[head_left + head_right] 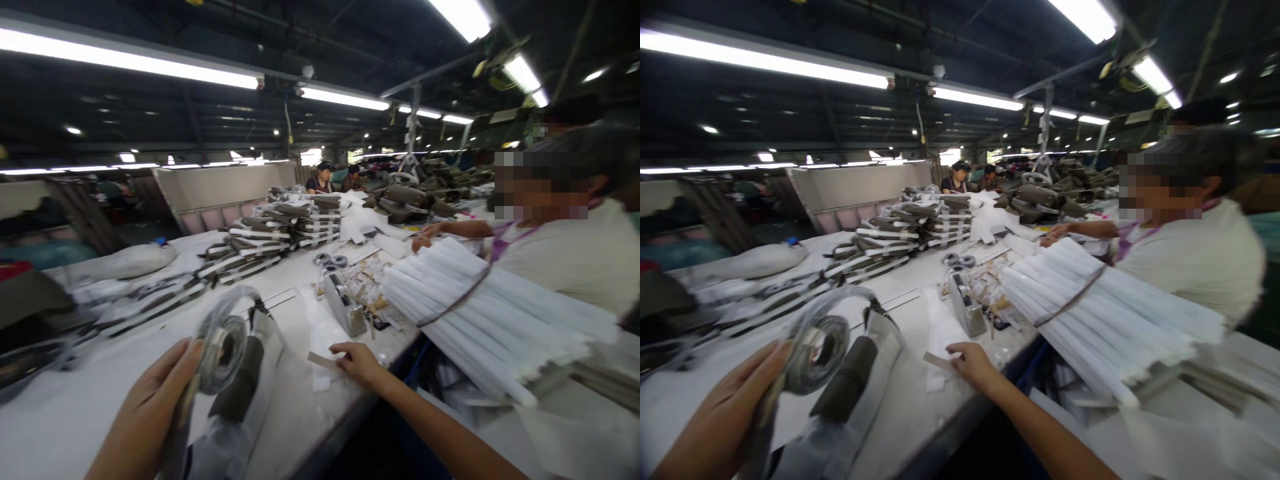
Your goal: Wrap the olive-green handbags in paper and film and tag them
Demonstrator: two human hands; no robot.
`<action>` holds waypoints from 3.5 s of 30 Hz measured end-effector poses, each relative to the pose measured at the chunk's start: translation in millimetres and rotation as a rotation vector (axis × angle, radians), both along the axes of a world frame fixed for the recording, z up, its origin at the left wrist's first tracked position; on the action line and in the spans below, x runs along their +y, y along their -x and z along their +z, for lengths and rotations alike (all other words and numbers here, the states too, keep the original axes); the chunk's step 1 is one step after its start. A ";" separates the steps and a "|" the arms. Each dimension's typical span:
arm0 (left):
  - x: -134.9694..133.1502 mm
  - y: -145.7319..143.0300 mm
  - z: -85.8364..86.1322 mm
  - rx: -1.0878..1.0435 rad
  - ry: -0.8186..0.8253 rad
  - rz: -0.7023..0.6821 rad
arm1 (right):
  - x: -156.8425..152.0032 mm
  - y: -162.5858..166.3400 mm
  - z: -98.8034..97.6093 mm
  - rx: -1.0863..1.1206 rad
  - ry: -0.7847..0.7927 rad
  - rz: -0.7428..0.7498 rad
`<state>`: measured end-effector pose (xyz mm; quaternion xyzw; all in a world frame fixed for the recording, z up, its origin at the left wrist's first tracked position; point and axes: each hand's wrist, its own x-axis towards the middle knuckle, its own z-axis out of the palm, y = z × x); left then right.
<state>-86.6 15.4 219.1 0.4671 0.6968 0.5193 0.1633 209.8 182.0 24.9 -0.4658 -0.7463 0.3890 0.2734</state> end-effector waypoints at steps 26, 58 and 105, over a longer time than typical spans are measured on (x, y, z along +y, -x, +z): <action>-18.9 -21.6 24.1 0.013 0.019 -0.271 | -69.7 93.3 153.4 0.359 -0.007 0.336; -4.9 -28.9 -0.9 -0.334 -0.159 -0.167 | -80.5 124.6 189.0 0.704 0.547 0.360; -15.1 -44.8 -1.6 0.996 -0.304 0.199 | -117.1 158.3 162.2 1.090 0.323 0.084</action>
